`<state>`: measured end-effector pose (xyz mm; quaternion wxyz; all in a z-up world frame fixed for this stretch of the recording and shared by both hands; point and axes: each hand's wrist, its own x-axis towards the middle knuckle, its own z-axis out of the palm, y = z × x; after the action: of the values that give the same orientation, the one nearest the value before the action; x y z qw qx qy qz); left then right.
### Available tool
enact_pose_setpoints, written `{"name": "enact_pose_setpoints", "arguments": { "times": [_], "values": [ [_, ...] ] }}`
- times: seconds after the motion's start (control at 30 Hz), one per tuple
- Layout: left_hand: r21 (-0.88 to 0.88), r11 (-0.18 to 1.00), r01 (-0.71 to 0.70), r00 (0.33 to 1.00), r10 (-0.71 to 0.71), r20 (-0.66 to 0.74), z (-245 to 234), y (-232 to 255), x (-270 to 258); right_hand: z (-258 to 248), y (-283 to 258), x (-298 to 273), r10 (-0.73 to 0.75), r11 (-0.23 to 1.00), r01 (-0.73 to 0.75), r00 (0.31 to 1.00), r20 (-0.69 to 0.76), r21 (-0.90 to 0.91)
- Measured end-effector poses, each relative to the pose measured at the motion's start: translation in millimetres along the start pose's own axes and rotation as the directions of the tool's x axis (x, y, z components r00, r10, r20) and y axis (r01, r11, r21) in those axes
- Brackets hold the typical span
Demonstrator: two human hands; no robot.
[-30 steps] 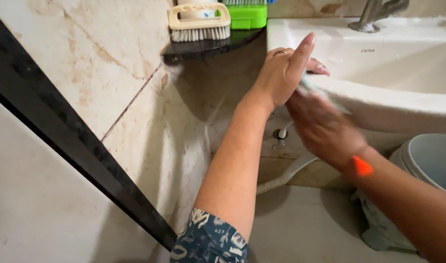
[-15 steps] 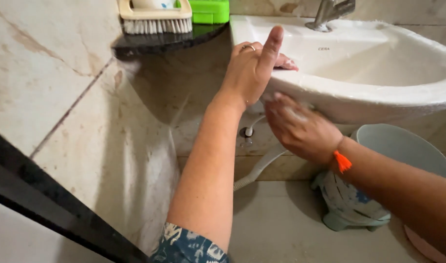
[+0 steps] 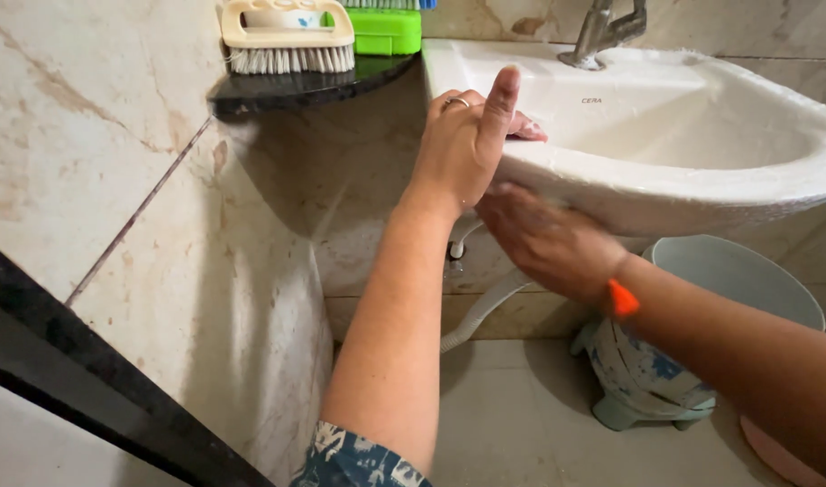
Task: The person scrubs the exterior and interior of a white bathroom sink using a green sponge. They wipe the sides, rim, and basin, then rinse the sponge under the faucet and continue scrubbing the sink surface.
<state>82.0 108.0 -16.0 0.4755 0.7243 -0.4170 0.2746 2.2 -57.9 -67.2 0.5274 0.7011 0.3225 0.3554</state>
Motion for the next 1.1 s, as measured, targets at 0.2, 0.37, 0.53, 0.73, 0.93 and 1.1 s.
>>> {"name": "enact_pose_setpoints", "arguments": {
  "times": [0.2,0.37,0.53,0.73,0.93,1.1],
  "values": [
    [-0.002,1.0,-0.012,1.0,0.012,-0.029,1.3,-0.3,-3.8,-14.0,2.2,-0.3,0.187,0.981,-0.183,0.98,-0.066,0.064],
    [0.021,1.0,-0.019,0.999,0.02,-0.042,4.2,-0.1,-3.3,11.6,-18.9,60.8,0.029,0.999,-0.036,0.978,0.206,0.031],
    [0.034,0.999,-0.005,0.999,0.006,-0.044,4.8,-0.8,-1.1,31.7,-32.7,42.1,-0.009,0.998,-0.01,0.96,0.28,0.064],
    [0.076,0.997,-0.004,0.997,0.01,-0.074,8.0,-1.6,0.0,44.6,-36.4,-58.6,0.129,0.991,-0.129,0.992,-0.001,-0.03],
    [0.071,0.997,-0.037,0.988,0.047,-0.144,11.8,1.1,-1.9,23.9,-7.1,-87.9,0.352,0.92,-0.341,0.936,-0.022,0.193],
    [0.17,0.984,-0.052,0.973,0.088,-0.213,16.8,10.6,-6.7,26.8,-24.1,-46.9,0.314,0.943,-0.29,0.939,-0.144,0.166]
  ]
}}
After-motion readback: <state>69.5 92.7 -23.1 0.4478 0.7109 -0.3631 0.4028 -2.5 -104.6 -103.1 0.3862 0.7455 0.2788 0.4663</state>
